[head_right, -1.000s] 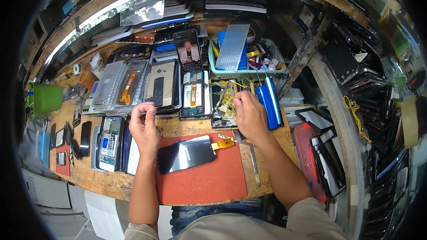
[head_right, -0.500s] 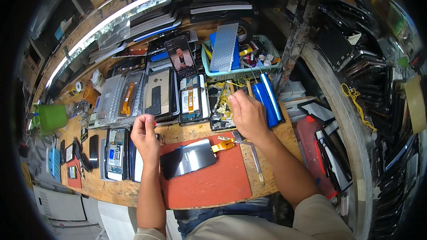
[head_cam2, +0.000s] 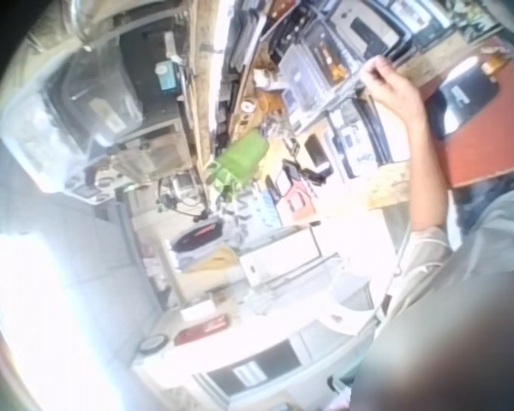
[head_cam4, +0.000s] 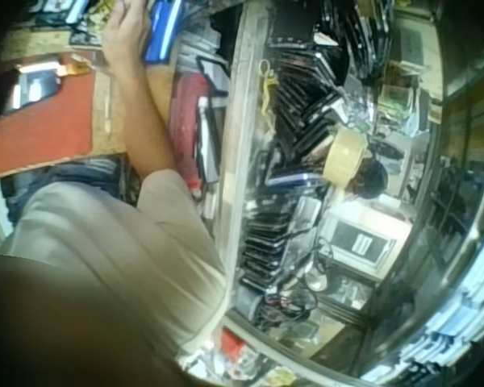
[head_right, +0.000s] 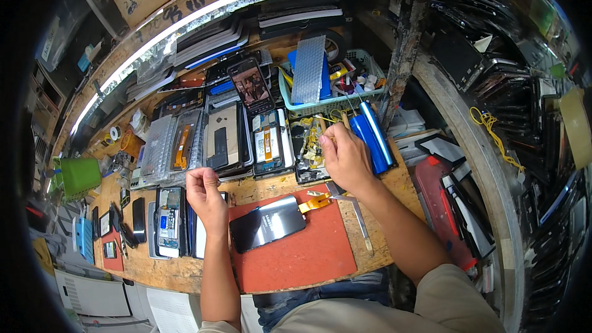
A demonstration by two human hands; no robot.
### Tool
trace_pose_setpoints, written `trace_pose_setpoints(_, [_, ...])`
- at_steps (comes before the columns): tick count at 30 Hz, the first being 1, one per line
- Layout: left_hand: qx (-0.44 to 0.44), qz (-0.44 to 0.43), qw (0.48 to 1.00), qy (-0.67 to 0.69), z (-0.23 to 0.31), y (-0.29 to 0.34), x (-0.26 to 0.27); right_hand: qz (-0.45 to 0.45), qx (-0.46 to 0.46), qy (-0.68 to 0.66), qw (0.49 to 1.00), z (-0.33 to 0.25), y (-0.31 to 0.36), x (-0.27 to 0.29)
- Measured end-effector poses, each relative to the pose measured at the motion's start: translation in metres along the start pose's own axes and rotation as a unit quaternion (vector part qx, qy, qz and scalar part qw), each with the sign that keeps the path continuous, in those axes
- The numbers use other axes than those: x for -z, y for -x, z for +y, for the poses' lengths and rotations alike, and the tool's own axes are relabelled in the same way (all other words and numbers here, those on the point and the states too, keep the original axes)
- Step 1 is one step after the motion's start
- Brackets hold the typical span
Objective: The person handles a smartphone screen assembly, aligns and connects a ribbon cable, and places the screen onto the phone body. The person then picks up a small screw and a screwdriver and appears to prepare to secure the assembly.
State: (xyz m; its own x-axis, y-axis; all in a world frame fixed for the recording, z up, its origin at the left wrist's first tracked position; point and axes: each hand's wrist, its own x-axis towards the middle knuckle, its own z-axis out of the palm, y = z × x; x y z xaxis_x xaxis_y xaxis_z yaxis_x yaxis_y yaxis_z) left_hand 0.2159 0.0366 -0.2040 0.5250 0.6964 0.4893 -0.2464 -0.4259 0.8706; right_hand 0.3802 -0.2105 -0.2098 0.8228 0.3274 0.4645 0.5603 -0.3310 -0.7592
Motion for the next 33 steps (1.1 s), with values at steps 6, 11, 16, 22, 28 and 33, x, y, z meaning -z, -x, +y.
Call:
trace_pose_setpoints(6, [-0.002,0.002,1.000,-0.026,0.001,0.000,0.000,0.018,0.044,0.035,0.998,0.002,0.001,-0.003])
trace_pose_setpoints(11, [-0.004,0.005,0.999,-0.043,0.004,-0.002,-0.001,0.015,0.060,0.001,0.998,0.000,0.001,0.000])
trace_pose_setpoints(16, [0.026,-0.001,0.999,-0.031,0.008,0.001,-0.001,-0.003,0.052,0.017,0.998,-0.004,0.000,0.003])
trace_pose_setpoints(22, [-0.145,-0.017,0.988,-0.052,0.002,-0.007,-0.004,-0.019,0.046,0.045,0.998,-0.006,-0.001,0.007])
trace_pose_setpoints(28, [0.001,-0.015,1.000,0.012,0.007,0.003,-0.002,0.004,0.038,0.026,0.999,-0.003,0.000,0.003])
trace_pose_setpoints(33, [-0.006,-0.023,1.000,0.009,0.011,0.002,-0.004,0.022,0.078,0.042,0.996,0.002,0.000,0.000])
